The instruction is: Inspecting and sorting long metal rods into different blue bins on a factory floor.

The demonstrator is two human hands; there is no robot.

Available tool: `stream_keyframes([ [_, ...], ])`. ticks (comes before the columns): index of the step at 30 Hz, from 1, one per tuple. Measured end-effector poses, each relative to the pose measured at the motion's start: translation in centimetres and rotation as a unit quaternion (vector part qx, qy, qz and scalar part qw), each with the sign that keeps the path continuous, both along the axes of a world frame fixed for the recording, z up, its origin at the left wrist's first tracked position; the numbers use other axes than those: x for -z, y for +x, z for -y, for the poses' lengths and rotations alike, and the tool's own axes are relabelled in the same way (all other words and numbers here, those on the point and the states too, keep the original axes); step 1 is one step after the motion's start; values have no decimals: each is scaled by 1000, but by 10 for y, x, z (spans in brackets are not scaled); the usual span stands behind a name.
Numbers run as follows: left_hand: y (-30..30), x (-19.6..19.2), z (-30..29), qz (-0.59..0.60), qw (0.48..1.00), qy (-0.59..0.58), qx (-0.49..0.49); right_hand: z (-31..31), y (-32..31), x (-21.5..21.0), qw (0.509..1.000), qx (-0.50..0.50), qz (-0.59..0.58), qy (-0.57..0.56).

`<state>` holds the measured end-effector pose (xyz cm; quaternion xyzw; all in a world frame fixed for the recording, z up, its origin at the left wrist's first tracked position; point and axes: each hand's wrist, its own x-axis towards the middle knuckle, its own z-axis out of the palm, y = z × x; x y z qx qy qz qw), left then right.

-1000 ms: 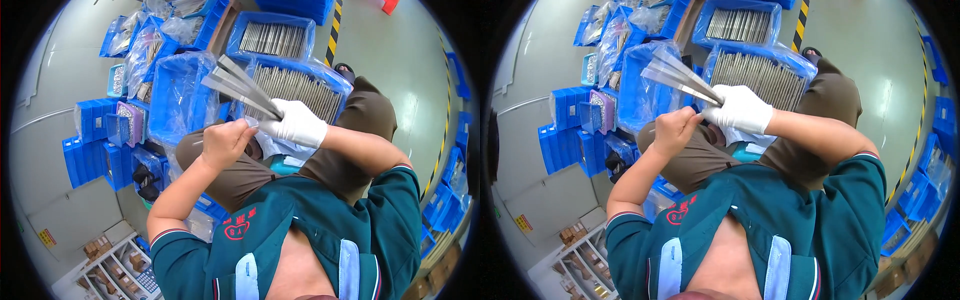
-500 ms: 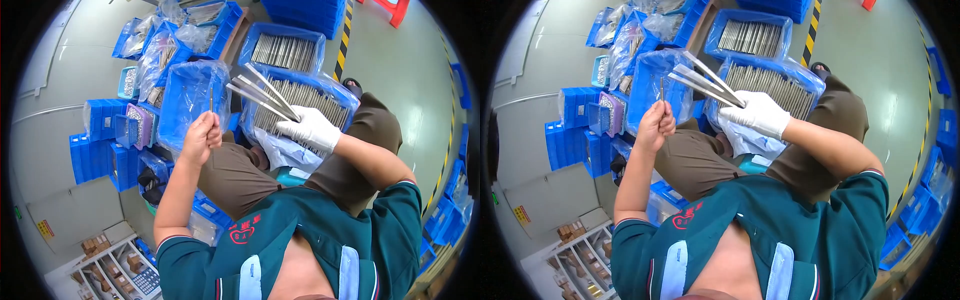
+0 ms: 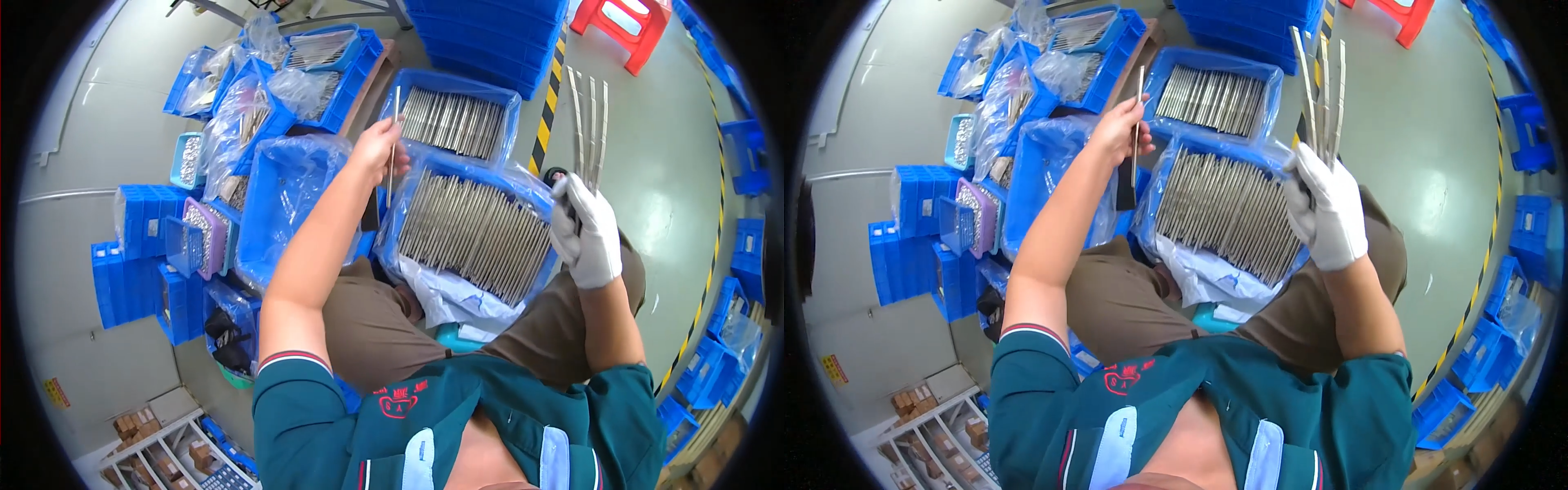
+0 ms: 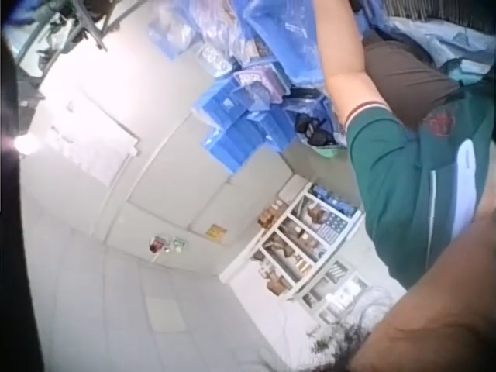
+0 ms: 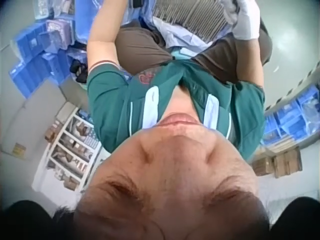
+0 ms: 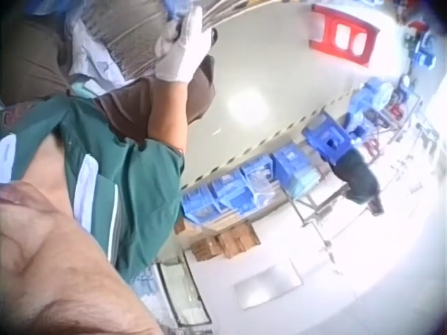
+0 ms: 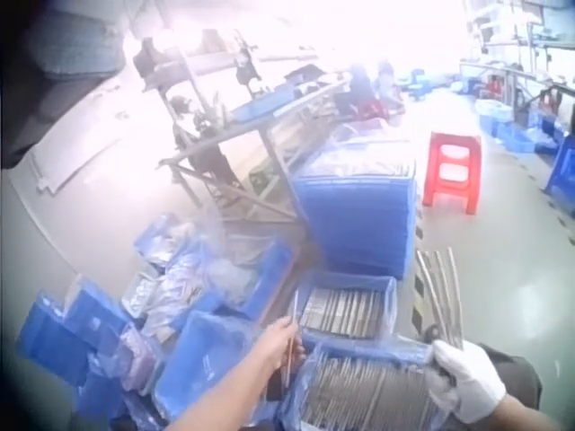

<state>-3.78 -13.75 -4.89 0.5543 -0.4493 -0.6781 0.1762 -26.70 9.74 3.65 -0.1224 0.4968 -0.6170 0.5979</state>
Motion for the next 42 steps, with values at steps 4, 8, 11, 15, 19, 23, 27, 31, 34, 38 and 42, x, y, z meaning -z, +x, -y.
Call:
stream_keyframes([
  [4, -60, 89, 78, 89, 994, -24, 52, -3, -15, 2, 999, 26, 42, 15],
  [8, -105, 221, 105, 204, 975, -13, 87, 5, -25, 4, 995, 61, 8, 75],
  [11, -115, 275, 119, 389, 844, -281, 240, 9, -33, 4, 995, 56, 30, 70],
  [15, -148, 294, 94, 284, 918, -276, 20, 13, -47, 6, 996, 43, 28, 68],
  [19, -163, 312, 95, 307, 907, -288, 9, 13, -54, 12, 994, 38, 47, 86],
  [23, -175, 325, 104, 313, 910, -268, 39, 19, -58, 16, 994, 23, 58, 86],
  [27, -166, 330, 105, 313, 894, -311, 73, 19, -54, 16, 993, 7, 66, 101],
  [31, -165, 300, 99, 292, 898, -323, 62, 16, -46, 9, 988, 11, 50, 145],
  [34, -125, 277, 102, 275, 900, -332, 69, 21, -35, 0, 987, -9, 63, 148],
  [38, -103, 196, 46, 57, 975, -133, 167, 18, -20, 1, 989, -21, -14, 144],
  [42, -79, 54, -28, -58, 974, 75, 206, 12, 0, 41, 961, -68, -257, 77],
])
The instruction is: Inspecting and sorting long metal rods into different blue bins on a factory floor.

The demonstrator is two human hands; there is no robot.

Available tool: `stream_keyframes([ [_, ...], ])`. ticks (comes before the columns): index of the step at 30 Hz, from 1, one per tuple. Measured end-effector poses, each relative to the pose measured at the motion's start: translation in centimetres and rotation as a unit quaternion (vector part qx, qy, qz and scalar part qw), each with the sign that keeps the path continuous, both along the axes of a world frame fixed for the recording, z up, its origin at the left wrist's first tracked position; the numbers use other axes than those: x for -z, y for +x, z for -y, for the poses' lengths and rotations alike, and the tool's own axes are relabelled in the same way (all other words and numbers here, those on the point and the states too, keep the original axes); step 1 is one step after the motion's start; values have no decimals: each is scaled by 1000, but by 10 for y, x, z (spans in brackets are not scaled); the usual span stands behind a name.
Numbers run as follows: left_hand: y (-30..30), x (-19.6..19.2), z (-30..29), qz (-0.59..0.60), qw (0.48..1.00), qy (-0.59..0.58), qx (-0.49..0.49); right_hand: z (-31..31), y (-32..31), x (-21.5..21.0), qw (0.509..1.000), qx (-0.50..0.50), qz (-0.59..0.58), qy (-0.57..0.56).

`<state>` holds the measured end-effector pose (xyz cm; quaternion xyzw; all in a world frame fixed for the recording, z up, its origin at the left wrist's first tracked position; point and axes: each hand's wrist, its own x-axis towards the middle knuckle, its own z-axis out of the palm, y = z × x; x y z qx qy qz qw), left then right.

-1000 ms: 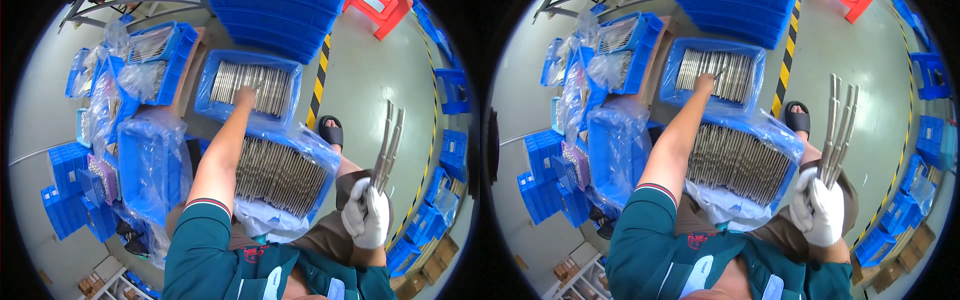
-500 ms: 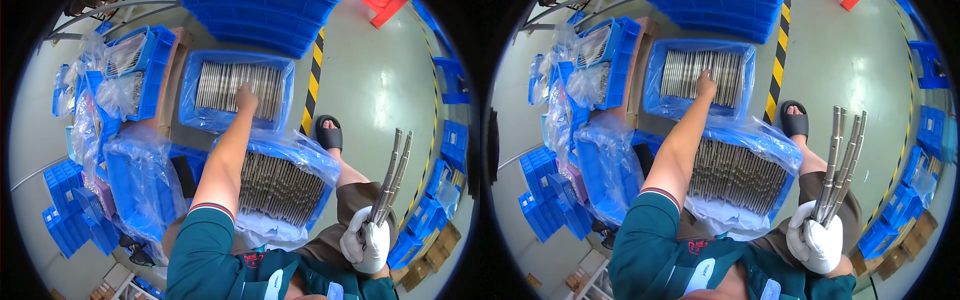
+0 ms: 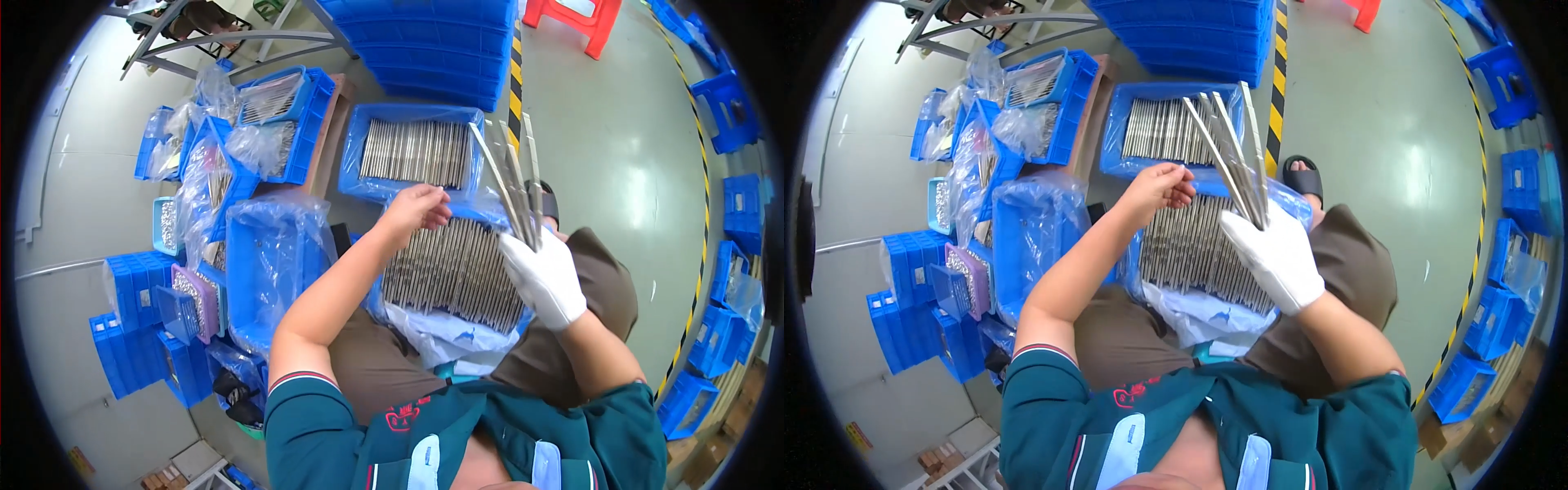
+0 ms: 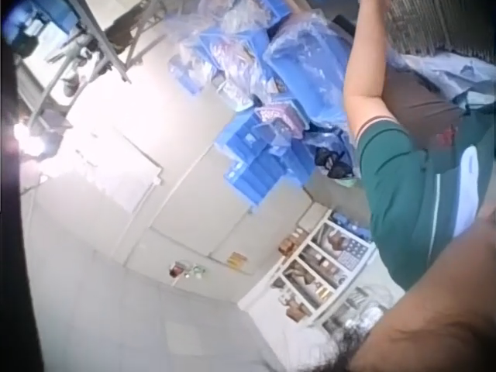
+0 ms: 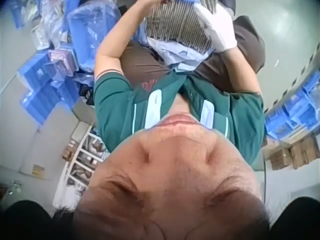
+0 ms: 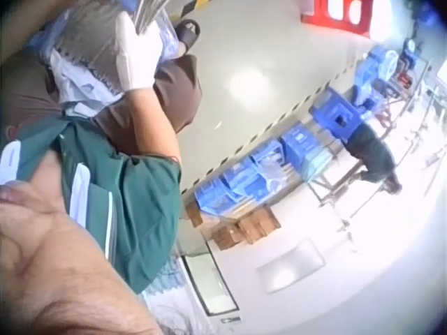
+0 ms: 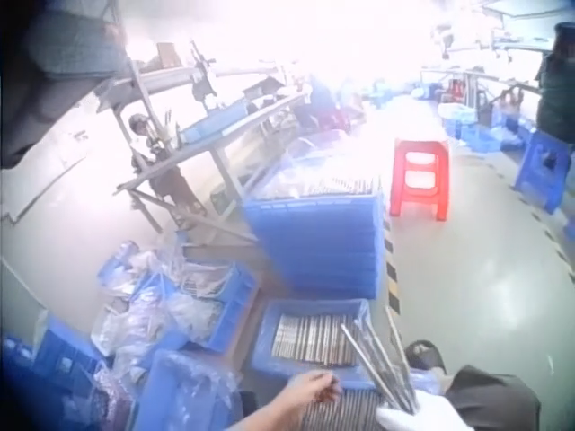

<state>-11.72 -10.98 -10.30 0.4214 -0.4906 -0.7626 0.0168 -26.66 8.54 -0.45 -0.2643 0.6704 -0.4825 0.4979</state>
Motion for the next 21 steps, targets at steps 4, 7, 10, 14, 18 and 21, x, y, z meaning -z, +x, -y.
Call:
stream_keyframes([
  [4, 31, -80, -62, -97, 990, 101, -35, 15, 27, -4, 991, -45, -117, -36],
  [7, 46, -96, -95, -94, 989, 99, -63, 17, 48, 0, 990, -72, -100, -74],
  [10, 60, -93, -110, -108, 979, 110, -130, 14, 63, -6, 977, -136, -142, -85],
  [14, 84, -89, -104, -131, 974, 154, -98, 18, 74, 1, 952, -188, -190, -149],
  [18, 98, -78, -106, -189, 961, 184, -87, 15, 76, 2, 931, -215, -235, -177],
  [21, 112, -83, -97, -182, 964, 151, -120, 13, 73, 2, 920, -198, -284, -182],
])
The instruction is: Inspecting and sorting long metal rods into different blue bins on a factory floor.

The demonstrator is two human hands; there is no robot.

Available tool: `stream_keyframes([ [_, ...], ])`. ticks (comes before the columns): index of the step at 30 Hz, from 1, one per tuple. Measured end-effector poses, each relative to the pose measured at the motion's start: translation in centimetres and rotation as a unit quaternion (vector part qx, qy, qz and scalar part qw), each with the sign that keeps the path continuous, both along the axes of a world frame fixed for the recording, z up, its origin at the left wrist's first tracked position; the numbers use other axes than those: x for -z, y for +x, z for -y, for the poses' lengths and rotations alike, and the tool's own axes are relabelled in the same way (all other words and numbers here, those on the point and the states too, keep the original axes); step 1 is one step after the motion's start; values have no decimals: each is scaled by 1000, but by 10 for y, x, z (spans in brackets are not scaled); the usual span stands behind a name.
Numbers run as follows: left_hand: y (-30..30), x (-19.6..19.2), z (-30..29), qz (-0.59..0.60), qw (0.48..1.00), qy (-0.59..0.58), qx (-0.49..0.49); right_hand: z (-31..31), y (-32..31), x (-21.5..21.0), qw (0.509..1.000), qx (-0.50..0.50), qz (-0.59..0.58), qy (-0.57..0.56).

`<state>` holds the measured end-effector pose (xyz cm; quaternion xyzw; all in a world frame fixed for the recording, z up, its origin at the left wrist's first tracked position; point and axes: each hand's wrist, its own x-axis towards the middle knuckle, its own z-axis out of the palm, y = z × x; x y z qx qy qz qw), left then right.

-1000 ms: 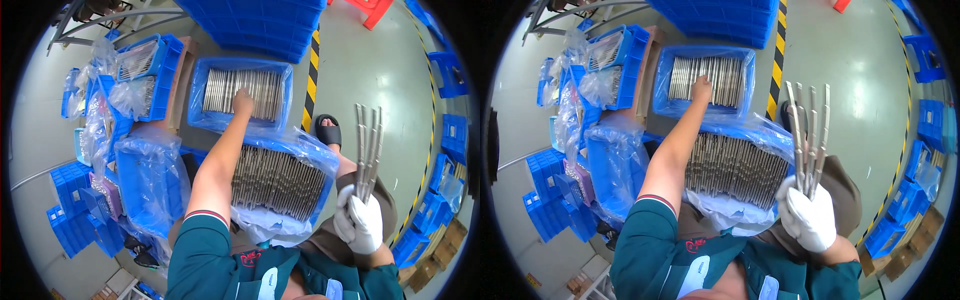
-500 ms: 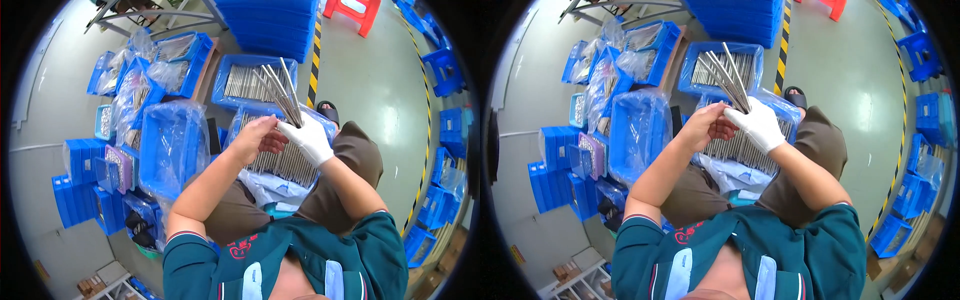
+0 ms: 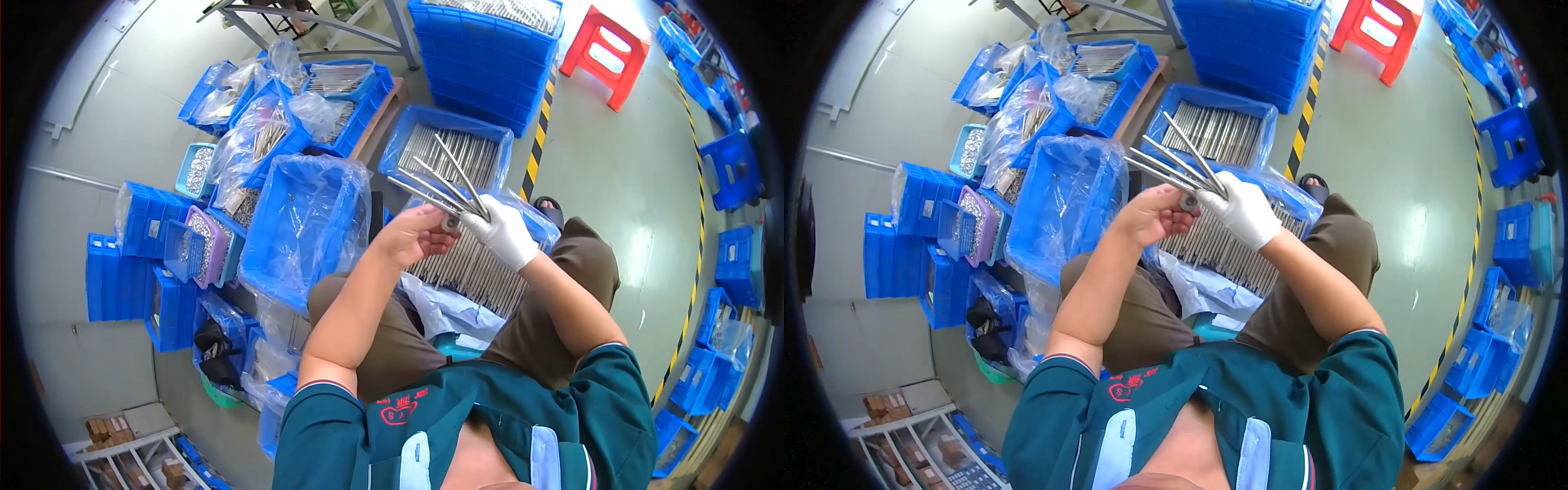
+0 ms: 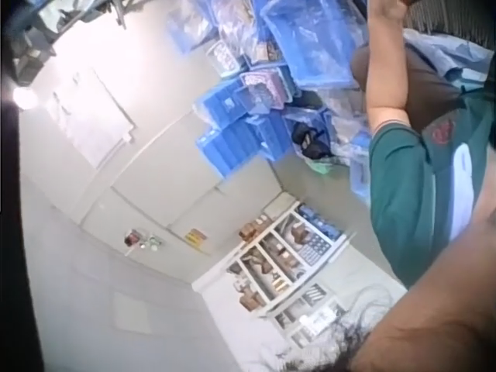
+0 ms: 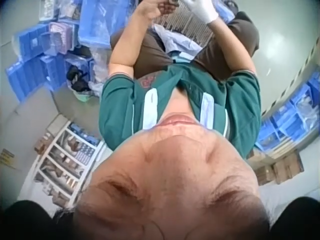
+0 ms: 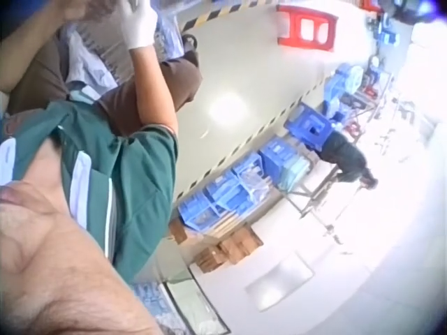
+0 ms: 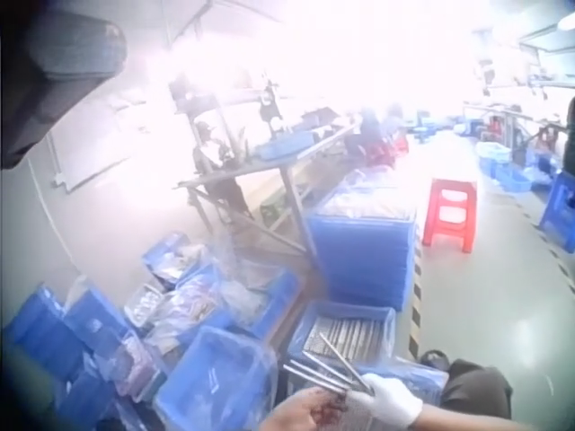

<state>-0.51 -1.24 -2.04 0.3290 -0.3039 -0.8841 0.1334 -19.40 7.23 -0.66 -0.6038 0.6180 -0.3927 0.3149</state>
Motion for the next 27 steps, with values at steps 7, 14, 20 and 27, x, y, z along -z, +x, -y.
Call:
stream_keyframes([
  [7, 38, -12, 25, -89, 974, -84, -190, 1, -3, 4, 995, 1, 69, 79],
  [14, 40, -26, 26, -49, 961, -162, -218, -3, -3, -1, 995, -28, 47, 83],
  [20, 42, -31, 25, 47, 954, -226, -194, -8, -7, -6, 999, -42, 0, 18],
  [27, 42, -37, 23, 1, 946, -308, -101, -7, -9, -6, 981, -45, 105, 155],
])
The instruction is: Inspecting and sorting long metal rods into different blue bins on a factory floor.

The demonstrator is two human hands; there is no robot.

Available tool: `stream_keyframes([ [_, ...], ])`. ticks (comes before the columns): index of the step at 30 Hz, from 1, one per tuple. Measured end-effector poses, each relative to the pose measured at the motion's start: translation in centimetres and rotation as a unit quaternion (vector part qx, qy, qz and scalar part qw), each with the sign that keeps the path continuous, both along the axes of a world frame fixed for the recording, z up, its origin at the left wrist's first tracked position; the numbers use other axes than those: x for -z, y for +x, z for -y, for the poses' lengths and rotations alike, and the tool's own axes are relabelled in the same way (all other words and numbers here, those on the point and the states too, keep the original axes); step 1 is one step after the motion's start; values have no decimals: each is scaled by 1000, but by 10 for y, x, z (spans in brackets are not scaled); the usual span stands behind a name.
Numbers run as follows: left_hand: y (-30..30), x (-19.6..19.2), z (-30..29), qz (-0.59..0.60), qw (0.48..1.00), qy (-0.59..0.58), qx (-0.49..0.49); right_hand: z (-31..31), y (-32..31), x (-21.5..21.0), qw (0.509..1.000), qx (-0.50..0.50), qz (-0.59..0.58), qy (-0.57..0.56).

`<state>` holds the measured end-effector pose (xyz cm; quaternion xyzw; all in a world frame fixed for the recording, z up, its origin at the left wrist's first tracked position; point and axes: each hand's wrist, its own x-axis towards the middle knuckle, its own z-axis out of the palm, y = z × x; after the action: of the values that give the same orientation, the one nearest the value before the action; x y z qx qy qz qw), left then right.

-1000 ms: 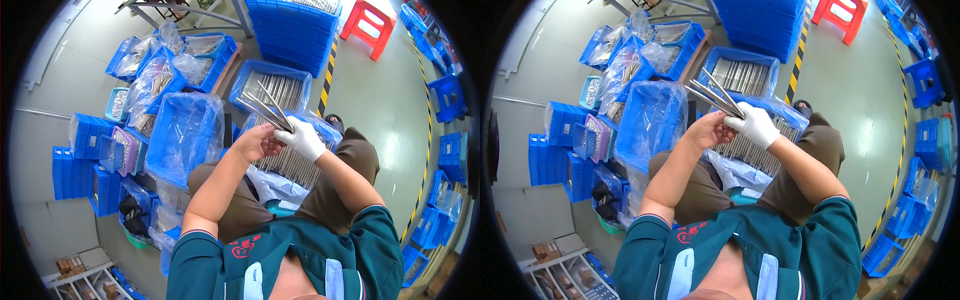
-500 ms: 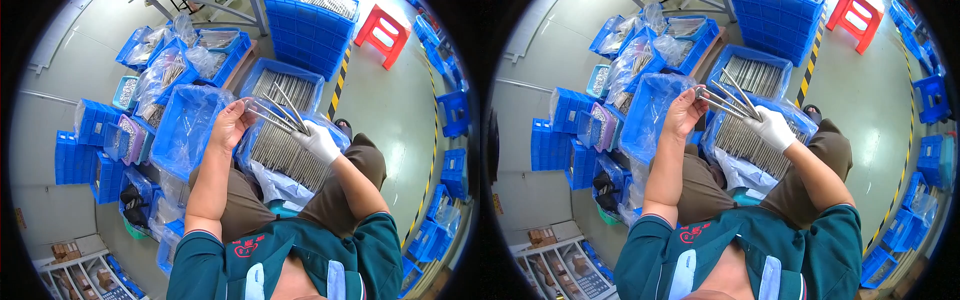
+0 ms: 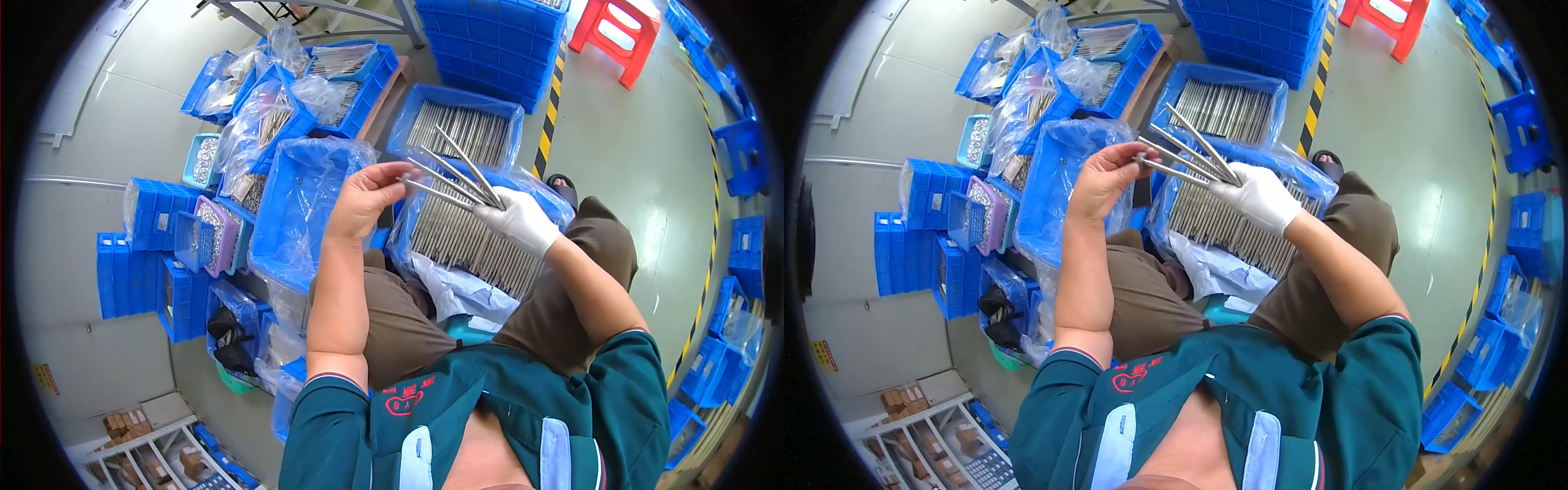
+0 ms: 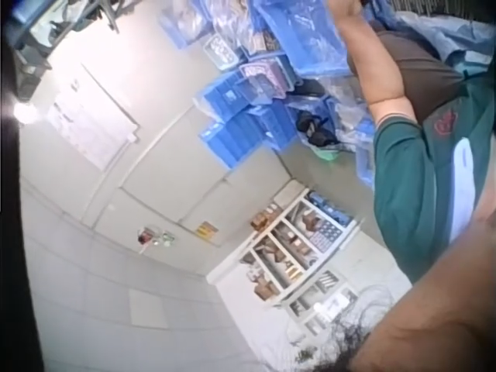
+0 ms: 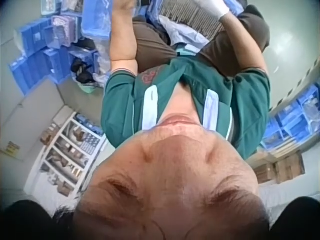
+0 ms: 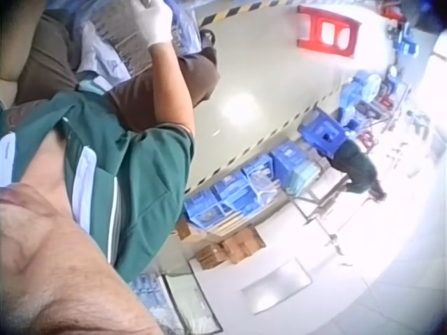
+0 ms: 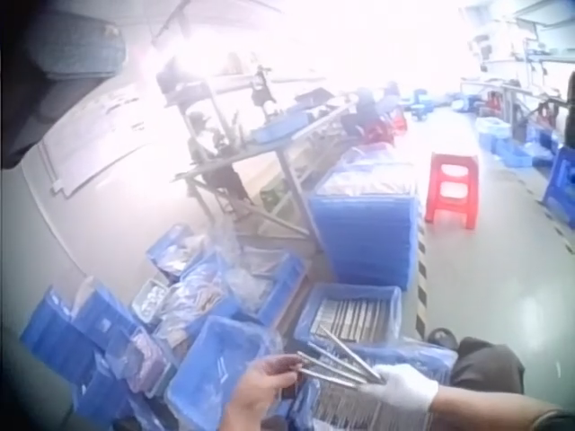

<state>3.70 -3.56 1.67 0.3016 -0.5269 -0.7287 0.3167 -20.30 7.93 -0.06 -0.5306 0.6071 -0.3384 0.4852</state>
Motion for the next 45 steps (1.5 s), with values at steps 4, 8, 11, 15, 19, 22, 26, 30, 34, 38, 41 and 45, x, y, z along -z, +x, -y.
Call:
stream_keyframes([
  [4, -4, -2, -3, -3, 1000, -1, 19, 0, 2, -3, 991, 8, 92, 93],
  [8, 8, -1, 4, 88, 992, -43, -74, -2, 2, -5, 999, 0, 34, 37],
  [11, 21, -9, 16, 124, 969, -78, -198, -3, -4, -5, 999, -6, -36, 0],
  [15, -2, -5, -2, 26, 988, -101, -114, -6, -1, 10, 989, -27, -107, -97],
  [19, -7, -9, -5, 47, 995, -72, -53, -7, 2, 4, 988, -27, -132, -80],
  [22, -3, -3, -6, 59, 995, -61, -57, -4, 2, 5, 987, -20, -136, -80],
  [26, -3, -1, -5, 76, 993, -67, -55, -8, 3, 4, 961, 1, -231, -150],
  [30, -11, -10, -12, 60, 997, -41, -37, -8, 3, -2, 945, 23, -287, -157],
  [34, -12, -7, -15, 51, 998, -42, -5, -6, 6, -7, 981, -3, -166, -97],
  [38, -5, -11, -9, 105, 987, -85, -82, -7, 3, 1, 977, 5, -186, -103],
  [41, 8, -16, 5, 103, 973, -116, -169, -5, -3, 9, 978, -2, -189, -91],
  [45, -4, -6, -3, 64, 991, -74, -97, -7, 5, 5, 977, -55, -189, -79],
])
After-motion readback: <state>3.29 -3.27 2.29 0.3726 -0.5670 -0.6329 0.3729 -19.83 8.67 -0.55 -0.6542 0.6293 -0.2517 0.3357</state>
